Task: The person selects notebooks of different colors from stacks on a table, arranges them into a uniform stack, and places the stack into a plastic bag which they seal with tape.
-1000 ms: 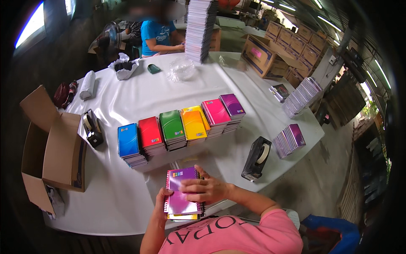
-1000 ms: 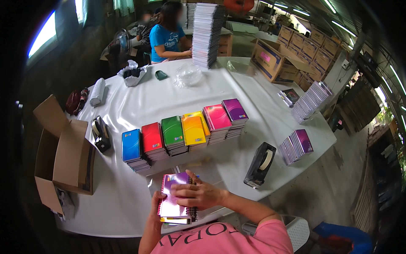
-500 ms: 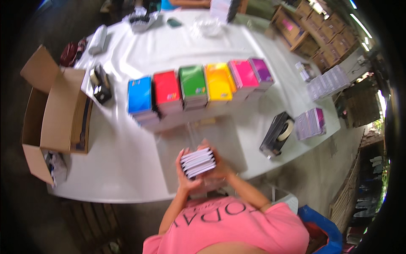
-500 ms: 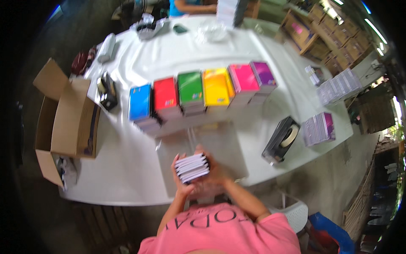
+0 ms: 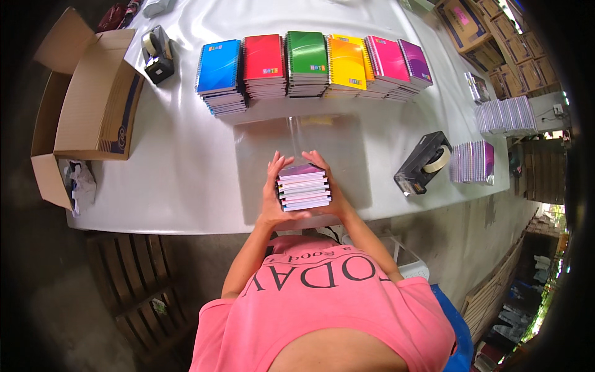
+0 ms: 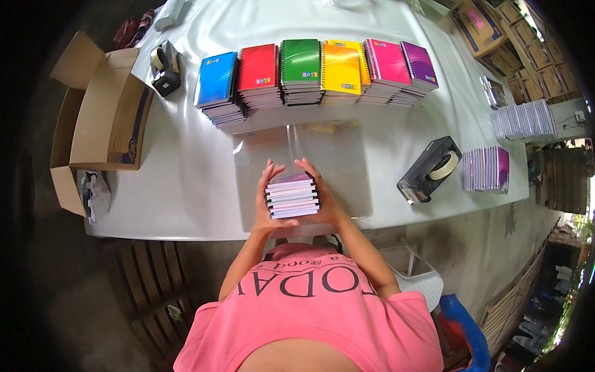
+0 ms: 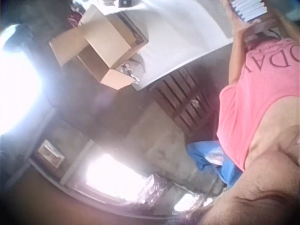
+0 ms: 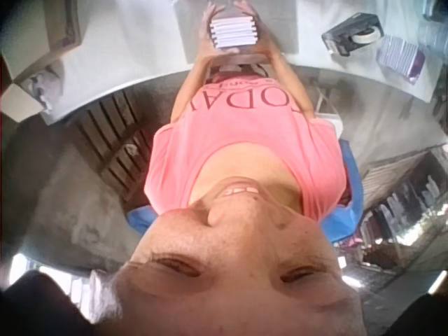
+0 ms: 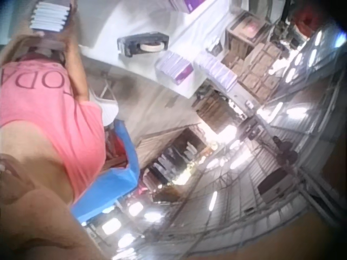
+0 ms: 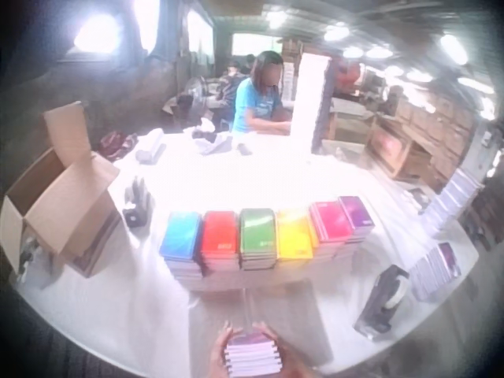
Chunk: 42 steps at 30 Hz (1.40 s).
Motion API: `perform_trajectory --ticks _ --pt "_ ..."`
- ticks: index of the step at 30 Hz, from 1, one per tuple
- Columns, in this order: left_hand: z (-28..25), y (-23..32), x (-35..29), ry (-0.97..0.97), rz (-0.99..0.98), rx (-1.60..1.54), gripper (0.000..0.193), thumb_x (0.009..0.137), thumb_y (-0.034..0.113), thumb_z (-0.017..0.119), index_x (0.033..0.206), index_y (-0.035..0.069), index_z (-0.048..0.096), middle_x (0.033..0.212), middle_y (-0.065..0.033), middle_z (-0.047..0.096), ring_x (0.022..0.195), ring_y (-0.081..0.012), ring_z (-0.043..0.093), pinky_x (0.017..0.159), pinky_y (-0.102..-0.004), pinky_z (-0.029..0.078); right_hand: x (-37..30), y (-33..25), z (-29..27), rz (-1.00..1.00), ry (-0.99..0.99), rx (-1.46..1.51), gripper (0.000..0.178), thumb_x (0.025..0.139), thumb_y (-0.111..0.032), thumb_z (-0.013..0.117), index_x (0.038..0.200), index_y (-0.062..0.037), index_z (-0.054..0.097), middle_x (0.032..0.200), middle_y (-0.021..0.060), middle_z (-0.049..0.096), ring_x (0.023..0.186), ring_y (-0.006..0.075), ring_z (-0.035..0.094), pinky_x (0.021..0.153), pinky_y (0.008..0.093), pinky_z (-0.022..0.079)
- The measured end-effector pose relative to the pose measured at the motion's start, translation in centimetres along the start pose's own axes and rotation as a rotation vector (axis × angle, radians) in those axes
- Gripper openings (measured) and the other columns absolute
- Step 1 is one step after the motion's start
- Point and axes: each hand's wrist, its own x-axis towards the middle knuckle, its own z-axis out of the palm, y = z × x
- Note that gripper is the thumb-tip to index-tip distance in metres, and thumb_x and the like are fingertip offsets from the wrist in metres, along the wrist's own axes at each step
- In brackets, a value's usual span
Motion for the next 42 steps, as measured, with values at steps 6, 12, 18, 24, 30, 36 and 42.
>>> perform_trajectory --ticks 6,12,18,24,30,36,42 --pt "0.1 0.3 0.2 0.025 -0.072 -0.018 0.111 0.048 0.033 0.091 0.138 0.004 0.032 0.130 -0.0184 0.047 0.124 -0.0302 0.045 0.107 -0.0465 0.027 1.4 -0.3 -1.4 -0.034 -0.026 -0.213 0.107 0.057 -0.019 0.085 0.144 -0.0110 0.023 0.143 0.0139 0.035 0.136 0.0347 0.027 0.111 0.0445 0.025" --pt "-0.2 -0.9 0.1 -0.023 0.071 0.102 0.107 0.050 0.031 0.091 0.136 0.004 0.033 0.120 -0.0140 0.051 0.121 -0.0267 0.048 0.106 -0.0437 0.034 0.5 0.3 1.3 -0.021 0.133 0.027 0.075 0.066 -0.014 0.080 0.128 -0.0057 0.040 0.127 0.0127 0.047 0.124 0.0286 0.043 0.107 0.0399 0.031" --pt "0.7 -2.0 -0.4 0.052 -0.016 0.164 0.083 0.058 0.030 0.084 0.127 0.007 0.043 0.116 -0.0124 0.059 0.119 -0.0319 0.051 0.109 -0.0490 0.024 0.9 1.1 -0.1 -0.097 0.129 -0.207 0.061 0.068 -0.013 0.078 0.119 -0.0055 0.045 0.129 0.0132 0.046 0.125 0.0294 0.043 0.104 0.0384 0.034" --pt "1.7 -1.7 -0.8 0.170 -0.065 0.186 0.082 0.058 0.025 0.083 0.127 0.006 0.043 0.119 -0.0135 0.057 0.115 -0.0291 0.054 0.108 -0.0466 0.027 0.8 1.6 0.7 -0.055 0.110 -0.116 0.062 0.066 -0.008 0.077 0.118 -0.0059 0.045 0.123 0.0133 0.050 0.123 0.0304 0.045 0.103 0.0385 0.035" --pt "1.3 -1.6 -0.8 0.139 -0.021 0.122 0.081 0.058 0.027 0.086 0.125 0.004 0.045 0.119 -0.0132 0.057 0.109 -0.0282 0.057 0.097 -0.0381 0.042 1.2 1.3 0.1 -0.077 0.134 -0.162 0.065 0.062 -0.010 0.081 0.116 -0.0056 0.045 0.112 0.0115 0.056 0.109 0.0270 0.055 0.094 0.0358 0.043" --pt "1.5 0.3 0.3 0.095 -0.382 0.059 0.100 0.052 0.042 0.086 0.131 0.002 0.040 0.129 -0.0164 0.050 0.118 -0.0312 0.051 0.105 -0.0412 0.033 1.2 1.5 -0.2 0.104 0.159 -0.167 0.068 0.058 -0.015 0.086 0.113 -0.0042 0.048 0.109 0.0096 0.060 0.102 0.0213 0.059 0.089 0.0333 0.047" --pt "-1.9 0.4 -2.7 0.035 -0.350 0.921 0.091 0.080 0.053 0.060 0.144 0.001 0.023 0.151 -0.0220 0.016 0.139 -0.0369 0.017 0.111 -0.0497 0.016 4.9 -3.9 -2.2 0.644 0.071 0.203 0.067 0.053 -0.014 0.089 0.112 -0.0018 0.060 0.106 0.0099 0.065 0.094 0.0194 0.063 0.086 0.0340 0.051"
